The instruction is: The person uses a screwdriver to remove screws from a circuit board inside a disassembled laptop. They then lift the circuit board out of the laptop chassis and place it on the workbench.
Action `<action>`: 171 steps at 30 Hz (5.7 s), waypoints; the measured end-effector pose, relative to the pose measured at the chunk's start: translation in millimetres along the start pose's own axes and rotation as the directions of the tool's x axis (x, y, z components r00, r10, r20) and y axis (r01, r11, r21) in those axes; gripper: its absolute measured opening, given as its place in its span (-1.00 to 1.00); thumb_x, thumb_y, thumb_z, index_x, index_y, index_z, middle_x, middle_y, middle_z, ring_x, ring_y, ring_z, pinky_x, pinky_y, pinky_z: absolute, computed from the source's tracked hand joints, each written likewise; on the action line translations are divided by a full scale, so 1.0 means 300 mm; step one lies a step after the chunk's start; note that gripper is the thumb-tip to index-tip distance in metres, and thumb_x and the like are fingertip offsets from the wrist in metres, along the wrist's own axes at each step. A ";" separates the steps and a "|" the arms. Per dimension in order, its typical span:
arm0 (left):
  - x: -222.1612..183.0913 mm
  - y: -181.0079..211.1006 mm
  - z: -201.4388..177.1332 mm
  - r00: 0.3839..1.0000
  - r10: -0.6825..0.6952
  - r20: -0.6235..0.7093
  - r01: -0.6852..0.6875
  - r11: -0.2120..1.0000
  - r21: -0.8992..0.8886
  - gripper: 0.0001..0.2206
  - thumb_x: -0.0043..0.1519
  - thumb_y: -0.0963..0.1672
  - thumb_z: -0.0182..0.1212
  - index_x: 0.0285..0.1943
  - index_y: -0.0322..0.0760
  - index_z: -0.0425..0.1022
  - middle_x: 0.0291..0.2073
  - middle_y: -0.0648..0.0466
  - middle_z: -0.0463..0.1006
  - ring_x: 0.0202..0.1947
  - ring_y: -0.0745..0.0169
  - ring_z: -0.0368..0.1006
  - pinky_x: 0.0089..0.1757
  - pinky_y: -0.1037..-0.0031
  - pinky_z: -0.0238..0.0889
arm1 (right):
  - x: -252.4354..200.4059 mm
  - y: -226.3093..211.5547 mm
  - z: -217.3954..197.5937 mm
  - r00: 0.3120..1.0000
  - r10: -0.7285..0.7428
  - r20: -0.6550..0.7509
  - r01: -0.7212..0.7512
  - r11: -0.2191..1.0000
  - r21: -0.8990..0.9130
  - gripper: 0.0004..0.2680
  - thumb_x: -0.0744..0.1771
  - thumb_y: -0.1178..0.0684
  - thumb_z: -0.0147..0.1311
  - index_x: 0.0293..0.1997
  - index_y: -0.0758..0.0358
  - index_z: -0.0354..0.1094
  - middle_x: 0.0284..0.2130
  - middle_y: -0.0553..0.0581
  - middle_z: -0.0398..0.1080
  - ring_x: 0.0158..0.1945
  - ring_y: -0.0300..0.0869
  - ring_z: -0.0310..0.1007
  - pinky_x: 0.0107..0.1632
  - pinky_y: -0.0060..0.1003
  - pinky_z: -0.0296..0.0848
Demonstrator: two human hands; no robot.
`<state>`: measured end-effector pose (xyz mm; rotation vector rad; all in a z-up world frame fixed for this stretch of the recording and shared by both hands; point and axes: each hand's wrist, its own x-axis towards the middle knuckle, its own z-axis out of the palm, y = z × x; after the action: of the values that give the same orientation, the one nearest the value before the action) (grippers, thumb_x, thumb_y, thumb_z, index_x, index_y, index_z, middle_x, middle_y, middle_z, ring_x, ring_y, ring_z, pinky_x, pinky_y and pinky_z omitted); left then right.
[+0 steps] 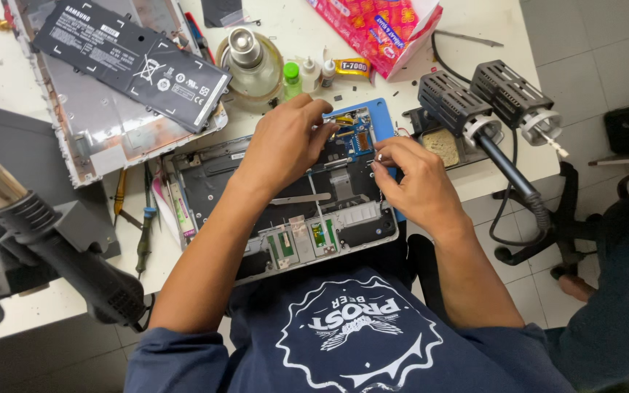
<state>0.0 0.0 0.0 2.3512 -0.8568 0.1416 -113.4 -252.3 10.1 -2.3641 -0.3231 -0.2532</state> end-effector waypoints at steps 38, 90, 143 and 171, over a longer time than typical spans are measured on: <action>-0.167 0.258 0.038 0.996 0.049 0.076 -0.032 0.977 -0.211 -0.78 0.49 -0.14 0.22 0.23 -0.27 0.67 -0.30 0.01 0.61 -0.35 -0.09 0.63 -0.28 0.22 0.48 | -0.189 0.004 -0.007 0.974 0.218 -0.067 -0.227 0.893 -0.388 -0.68 0.49 -0.08 0.18 0.38 0.24 0.48 -0.07 0.21 0.52 -0.07 0.17 0.68 -0.05 0.09 0.67; -0.315 0.102 0.010 0.989 -0.041 -0.145 0.070 0.978 0.198 -0.79 0.48 -0.07 0.31 0.21 -0.18 0.68 -0.18 0.08 0.54 -0.28 0.07 0.53 -0.17 0.26 0.39 | 0.006 -0.097 -0.052 0.961 0.031 -0.274 -0.009 0.997 0.079 -0.72 0.44 0.16 0.30 0.14 0.36 0.18 -0.33 0.32 0.57 -0.51 -0.10 0.43 -0.45 -0.28 0.40; -0.202 0.056 0.148 0.965 0.261 -0.021 -0.232 0.886 0.401 -0.97 0.31 -0.19 0.33 -0.19 -0.19 0.65 -0.23 0.05 0.49 -0.17 0.04 0.45 -0.13 0.27 0.24 | 0.035 -0.105 -0.069 0.988 -0.003 -0.153 0.001 1.000 -0.010 -0.73 0.41 0.17 0.31 0.18 0.33 0.27 -0.29 0.22 0.59 -0.41 -0.01 0.57 -0.39 -0.18 0.57; -0.201 0.065 0.144 0.976 0.217 -0.015 -0.195 0.900 0.389 -0.97 0.32 -0.18 0.36 -0.16 -0.15 0.68 -0.22 0.08 0.52 -0.15 0.08 0.46 -0.11 0.29 0.26 | 0.046 -0.152 -0.039 0.985 -0.073 -0.154 0.002 0.909 -0.417 -0.74 0.46 -0.13 0.37 0.06 0.18 0.39 -0.36 0.10 0.57 -0.45 -0.03 0.60 -0.36 -0.08 0.58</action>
<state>-63.7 -4.2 -42.4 2.5931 -1.1345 0.5073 -115.2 -226.0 51.4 -2.7337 -0.2521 -0.5865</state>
